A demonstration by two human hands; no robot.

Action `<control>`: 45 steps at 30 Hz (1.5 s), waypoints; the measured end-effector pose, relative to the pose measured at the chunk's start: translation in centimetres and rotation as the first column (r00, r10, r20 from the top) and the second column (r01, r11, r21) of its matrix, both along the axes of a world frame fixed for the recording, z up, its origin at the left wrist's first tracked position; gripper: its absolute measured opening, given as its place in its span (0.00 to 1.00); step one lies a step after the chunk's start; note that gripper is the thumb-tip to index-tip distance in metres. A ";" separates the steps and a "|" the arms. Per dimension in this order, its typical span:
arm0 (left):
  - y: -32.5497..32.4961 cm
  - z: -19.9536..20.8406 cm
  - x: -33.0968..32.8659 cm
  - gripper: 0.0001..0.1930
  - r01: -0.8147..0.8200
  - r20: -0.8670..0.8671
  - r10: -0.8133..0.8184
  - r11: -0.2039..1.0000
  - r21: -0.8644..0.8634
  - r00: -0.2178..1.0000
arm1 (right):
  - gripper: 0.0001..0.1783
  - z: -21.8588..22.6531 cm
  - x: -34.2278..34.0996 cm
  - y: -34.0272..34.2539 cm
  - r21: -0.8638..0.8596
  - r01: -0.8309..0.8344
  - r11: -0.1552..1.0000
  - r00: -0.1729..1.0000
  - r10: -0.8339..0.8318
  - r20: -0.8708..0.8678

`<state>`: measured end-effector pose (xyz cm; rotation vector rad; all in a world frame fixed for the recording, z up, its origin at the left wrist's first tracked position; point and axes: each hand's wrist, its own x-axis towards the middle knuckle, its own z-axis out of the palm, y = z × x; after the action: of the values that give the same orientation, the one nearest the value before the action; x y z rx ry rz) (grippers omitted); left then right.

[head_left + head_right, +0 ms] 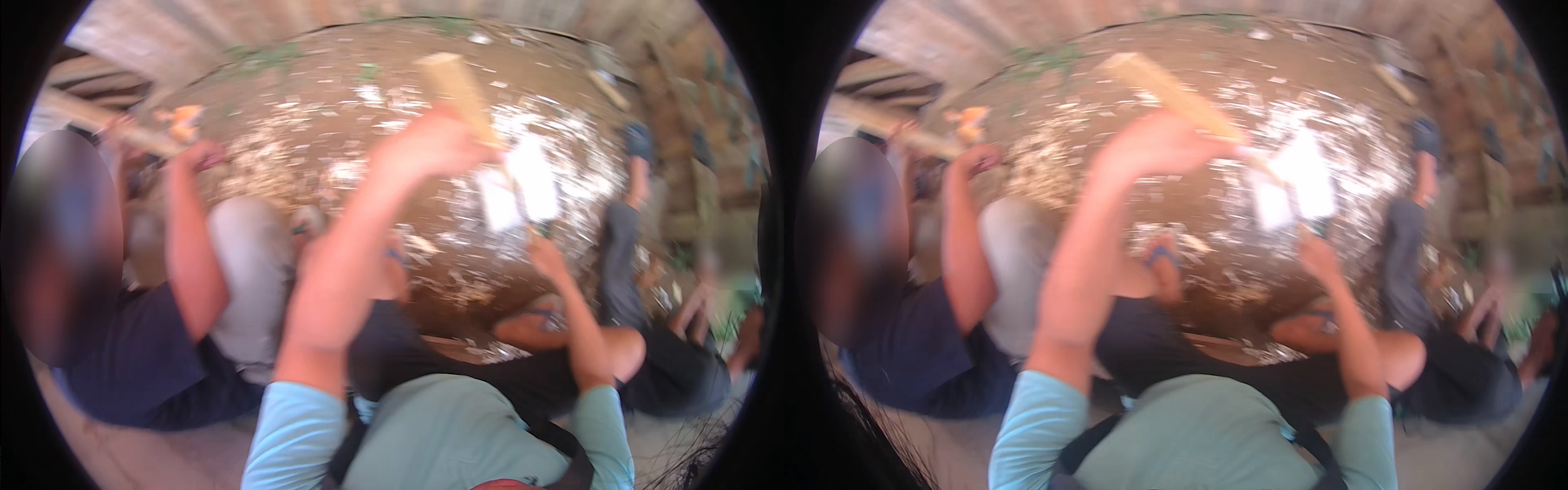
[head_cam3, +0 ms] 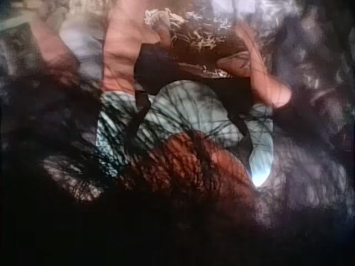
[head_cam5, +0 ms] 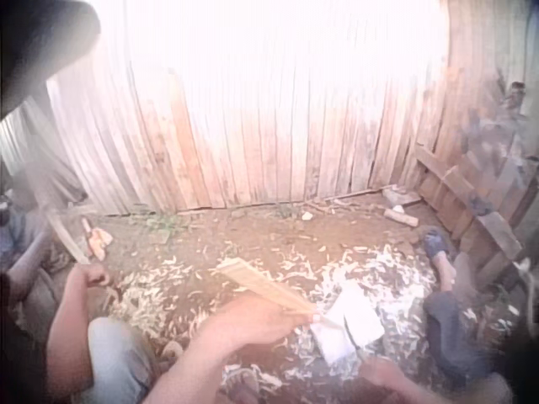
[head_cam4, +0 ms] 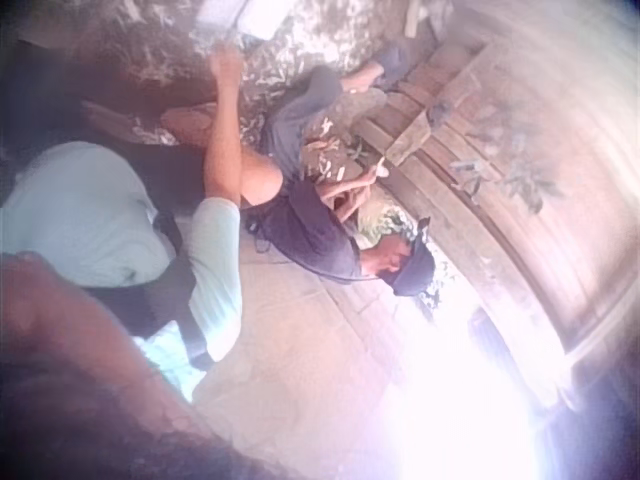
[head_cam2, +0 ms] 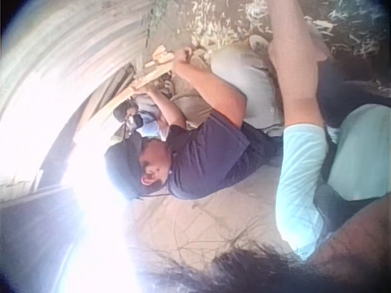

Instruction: The person sits on the ground and uses a knife to shave thin strips from a piece of wood held in their left hand. They repeatedly pull the blade along the wood to create shavings, which accumulate on the ground. The person occasionally pauses to inspect the wood or adjust their grip.

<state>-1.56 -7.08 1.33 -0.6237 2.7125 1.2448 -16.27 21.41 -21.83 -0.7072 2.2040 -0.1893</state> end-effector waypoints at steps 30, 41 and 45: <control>0.2 -0.1 -0.6 0.22 -0.018 -0.118 0.019 1.000 0.010 0.993 | 0.24 -3.1 -0.4 1.9 0.191 -0.325 0.926 0.835 0.376 -0.401; -1.4 -0.9 -0.2 0.15 -0.075 -0.184 0.113 0.977 0.200 0.976 | 0.19 11.9 -1.2 0.4 -0.344 -0.151 0.927 0.888 -0.025 -0.459; -1.1 -1.1 -2.0 0.14 -0.076 -0.194 0.154 0.931 0.358 0.969 | 0.21 11.4 0.2 -0.3 -0.320 0.071 0.945 0.968 -0.143 -0.207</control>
<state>-3.61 -8.21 0.25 -0.6412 2.5442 1.8719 -16.04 21.12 -10.42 -0.8122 2.4645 -0.5454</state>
